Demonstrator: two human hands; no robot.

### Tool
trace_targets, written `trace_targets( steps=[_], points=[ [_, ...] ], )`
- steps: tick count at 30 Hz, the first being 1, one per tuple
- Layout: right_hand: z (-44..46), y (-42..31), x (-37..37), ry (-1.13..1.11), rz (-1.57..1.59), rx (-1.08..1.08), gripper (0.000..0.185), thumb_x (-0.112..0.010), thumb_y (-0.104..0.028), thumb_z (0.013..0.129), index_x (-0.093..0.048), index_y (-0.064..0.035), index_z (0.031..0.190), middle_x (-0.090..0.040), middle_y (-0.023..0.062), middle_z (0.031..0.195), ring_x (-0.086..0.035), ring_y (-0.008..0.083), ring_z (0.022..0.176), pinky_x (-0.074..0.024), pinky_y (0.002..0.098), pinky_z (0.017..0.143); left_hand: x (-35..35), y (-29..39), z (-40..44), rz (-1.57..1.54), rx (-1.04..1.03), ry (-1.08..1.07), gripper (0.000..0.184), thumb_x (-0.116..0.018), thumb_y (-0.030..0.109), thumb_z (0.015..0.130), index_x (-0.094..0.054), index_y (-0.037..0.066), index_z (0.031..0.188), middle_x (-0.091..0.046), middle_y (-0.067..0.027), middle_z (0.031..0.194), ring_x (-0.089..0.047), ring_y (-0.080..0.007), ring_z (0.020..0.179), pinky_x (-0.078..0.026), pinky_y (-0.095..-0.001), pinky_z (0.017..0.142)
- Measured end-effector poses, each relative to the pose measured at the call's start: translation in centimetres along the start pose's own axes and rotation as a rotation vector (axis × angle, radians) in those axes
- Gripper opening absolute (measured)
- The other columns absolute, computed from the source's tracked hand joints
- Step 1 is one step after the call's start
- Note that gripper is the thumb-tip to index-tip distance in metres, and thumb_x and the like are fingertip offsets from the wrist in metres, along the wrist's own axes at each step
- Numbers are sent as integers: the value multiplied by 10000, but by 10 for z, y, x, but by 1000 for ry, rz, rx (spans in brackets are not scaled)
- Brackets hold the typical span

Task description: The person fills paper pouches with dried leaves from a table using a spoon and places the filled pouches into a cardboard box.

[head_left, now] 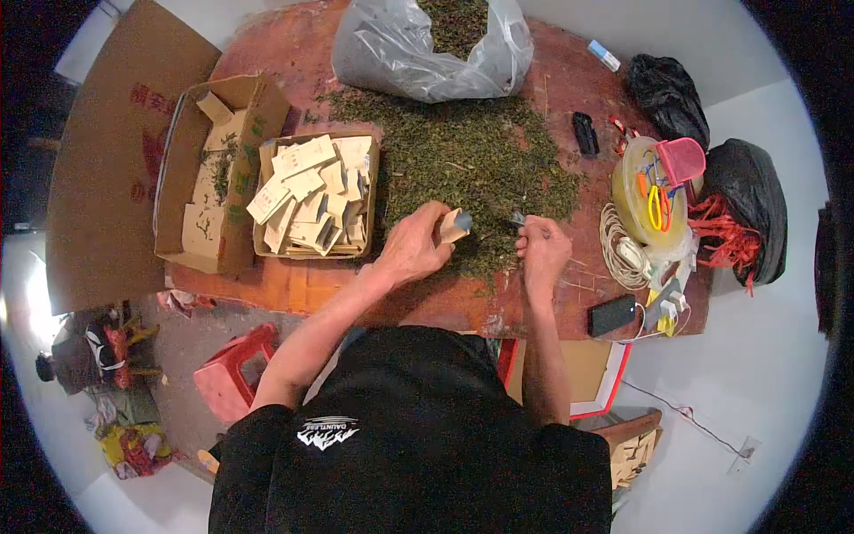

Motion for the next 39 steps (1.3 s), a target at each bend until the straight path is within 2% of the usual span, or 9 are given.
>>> trace_targets(
  steps=[11, 14, 16, 19, 22, 25, 29, 34, 39],
  points=[
    [-24, -46, 2, -59, 12, 10, 163, -655, -99, 980, -727, 26, 1055, -715, 71, 796, -630, 91, 615, -487, 243, 513, 2, 8, 1, 42, 62, -27, 454, -680, 144, 802, -558, -3, 1214, -629, -245, 1111, -627, -459, 1048, -510, -523, 906],
    [-32, -55, 0, -73, -29, 39, 159, -660, -95, 979, -725, 34, 1045, -708, 68, 796, -619, 83, 607, -477, 224, 506, -2, 5, 1, 88, 55, -18, 576, -782, 158, 801, -540, 15, 1304, -661, -226, 1134, -659, -438, 1054, -534, -496, 911],
    [-36, -62, -4, -71, -55, 57, 147, -665, -95, 975, -732, 25, 1026, -706, 61, 781, -622, 83, 607, -474, 226, 510, -3, 5, 2, 101, 39, -6, 560, -778, 163, 804, -544, 15, 1291, -657, -223, 1124, -661, -435, 1037, -533, -502, 901],
    [-36, -58, -8, -87, -227, 185, 134, -673, -90, 966, -744, 16, 1004, -700, 39, 746, -625, 81, 601, -472, 252, 513, -8, 3, -1, 131, -16, 49, 529, -771, 166, 804, -551, 13, 1261, -649, -218, 1093, -661, -433, 995, -533, -510, 866],
    [-36, -55, -13, -73, -468, 431, 96, -701, -86, 923, -749, -21, 976, -744, 161, 818, -728, 266, 663, -561, 370, 609, -9, 7, -1, 127, -19, 61, 506, -763, 160, 799, -554, 12, 1235, -638, -213, 1056, -654, -435, 958, -532, -516, 827],
    [-42, -64, -21, -61, -569, 627, 64, -693, -61, 895, -740, -34, 929, -738, 187, 848, -731, 344, 732, -579, 414, 646, -10, 7, -1, 136, -34, 70, 491, -749, 146, 797, -548, 12, 1224, -628, -215, 1041, -647, -439, 940, -530, -516, 802],
    [-49, -67, -30, -88, -694, 817, 90, -692, -35, 876, -732, -50, 956, -706, 158, 842, -704, 361, 739, -567, 437, 644, -5, 18, -2, 134, -36, 61, 376, -677, 96, 806, -549, -2, 1145, -628, -245, 1038, -637, -460, 984, -531, -540, 835],
    [-66, -63, -41, -185, -862, 883, 149, -712, -12, 865, -728, -62, 1005, -664, 145, 871, -680, 351, 749, -541, 439, 638, -14, 9, -5, 156, -63, 107, 427, -707, 112, 798, -547, 11, 1180, -619, -227, 1026, -635, -451, 960, -533, -526, 806],
    [-70, -66, -34, -147, -804, 970, 208, -715, 20, 853, -740, -61, 1044, -657, 137, 872, -675, 335, 728, -537, 426, 619, -16, 7, -6, 163, -83, 146, 456, -716, 116, 795, -543, 12, 1204, -617, -215, 1026, -638, -444, 946, -533, -518, 797]
  ],
)
Point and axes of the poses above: each hand's wrist, its own z-axis towards the middle knuckle, its own x-axis out of the back of the hand, y = z × x, the point moved 2 cm from there along z, towards the middle knuckle
